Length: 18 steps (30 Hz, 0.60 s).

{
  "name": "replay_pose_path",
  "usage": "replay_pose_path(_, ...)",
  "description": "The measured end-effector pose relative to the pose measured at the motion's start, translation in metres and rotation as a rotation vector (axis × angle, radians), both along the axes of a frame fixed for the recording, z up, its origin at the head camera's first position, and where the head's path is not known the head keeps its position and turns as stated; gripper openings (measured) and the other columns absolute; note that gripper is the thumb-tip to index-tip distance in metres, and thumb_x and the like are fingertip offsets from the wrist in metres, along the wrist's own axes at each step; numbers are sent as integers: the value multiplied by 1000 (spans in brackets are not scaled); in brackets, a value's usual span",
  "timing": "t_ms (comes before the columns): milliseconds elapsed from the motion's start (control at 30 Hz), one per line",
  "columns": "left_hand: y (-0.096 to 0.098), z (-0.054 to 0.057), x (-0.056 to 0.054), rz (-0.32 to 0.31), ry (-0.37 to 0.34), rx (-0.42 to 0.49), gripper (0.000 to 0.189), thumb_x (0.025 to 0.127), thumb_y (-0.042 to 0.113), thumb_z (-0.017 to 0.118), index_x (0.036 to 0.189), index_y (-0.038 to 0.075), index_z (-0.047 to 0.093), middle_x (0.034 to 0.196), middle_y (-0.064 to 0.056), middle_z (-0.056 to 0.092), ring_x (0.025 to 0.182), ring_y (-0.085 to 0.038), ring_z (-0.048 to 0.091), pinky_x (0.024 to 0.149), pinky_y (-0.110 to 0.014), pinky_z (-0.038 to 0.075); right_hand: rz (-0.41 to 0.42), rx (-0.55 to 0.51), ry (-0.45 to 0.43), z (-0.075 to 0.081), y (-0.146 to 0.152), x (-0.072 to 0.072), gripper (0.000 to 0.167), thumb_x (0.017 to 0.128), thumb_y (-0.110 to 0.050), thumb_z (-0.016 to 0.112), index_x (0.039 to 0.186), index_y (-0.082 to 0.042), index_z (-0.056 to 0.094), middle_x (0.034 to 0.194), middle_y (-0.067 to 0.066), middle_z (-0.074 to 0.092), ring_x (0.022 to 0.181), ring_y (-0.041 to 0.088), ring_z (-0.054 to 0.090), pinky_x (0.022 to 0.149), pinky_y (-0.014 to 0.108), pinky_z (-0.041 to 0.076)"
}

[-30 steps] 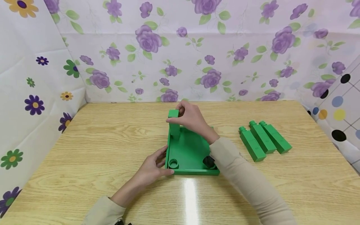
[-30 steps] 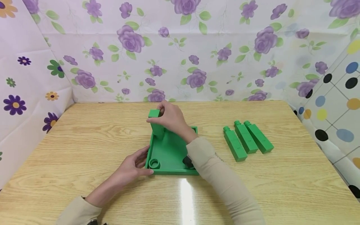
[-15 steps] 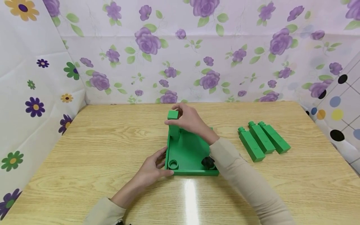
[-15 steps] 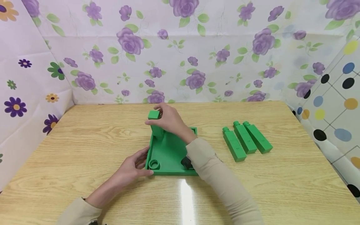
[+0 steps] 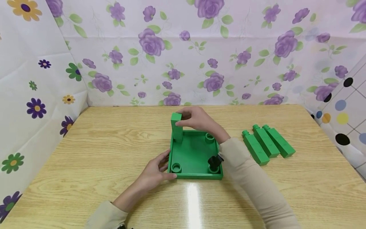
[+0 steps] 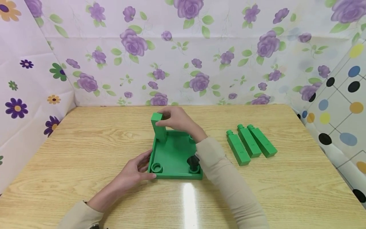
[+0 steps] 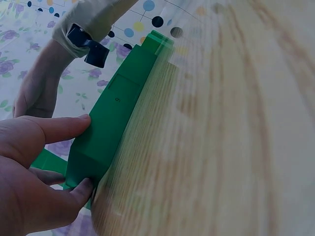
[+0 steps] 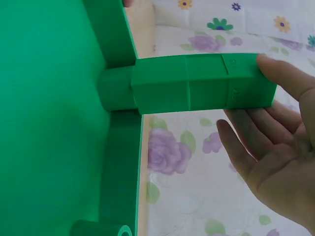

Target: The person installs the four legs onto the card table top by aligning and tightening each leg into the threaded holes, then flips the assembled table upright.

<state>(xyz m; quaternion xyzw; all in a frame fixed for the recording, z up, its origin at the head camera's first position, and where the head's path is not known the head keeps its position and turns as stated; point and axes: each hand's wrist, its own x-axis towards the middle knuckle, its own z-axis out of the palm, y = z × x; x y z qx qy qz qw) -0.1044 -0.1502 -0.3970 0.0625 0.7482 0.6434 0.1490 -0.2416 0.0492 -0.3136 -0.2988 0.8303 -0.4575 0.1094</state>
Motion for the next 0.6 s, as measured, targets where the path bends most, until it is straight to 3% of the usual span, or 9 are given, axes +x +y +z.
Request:
replay_pose_path(300, 0, -1, 0, 6, 1, 6, 89, 79, -8, 74, 152, 1, 24, 144, -22, 40, 131, -40, 40, 99, -37, 48, -136, -49, 89, -7, -9, 8, 42, 85, -20, 76, 122, -3, 65, 107, 8, 68, 96, 18, 65, 83, 28, 54)
replay_pose_path(600, 1, 2, 2, 11, 9, -9, 88, 79, -6, 74, 152, -1, 24, 145, -22, 39, 132, -39, 39, 101, -39, 46, -257, -99, 14, -11, -15, 15, 36, 83, -23, 78, 114, -8, 66, 106, 5, 68, 99, 17, 64, 85, 28, 53)
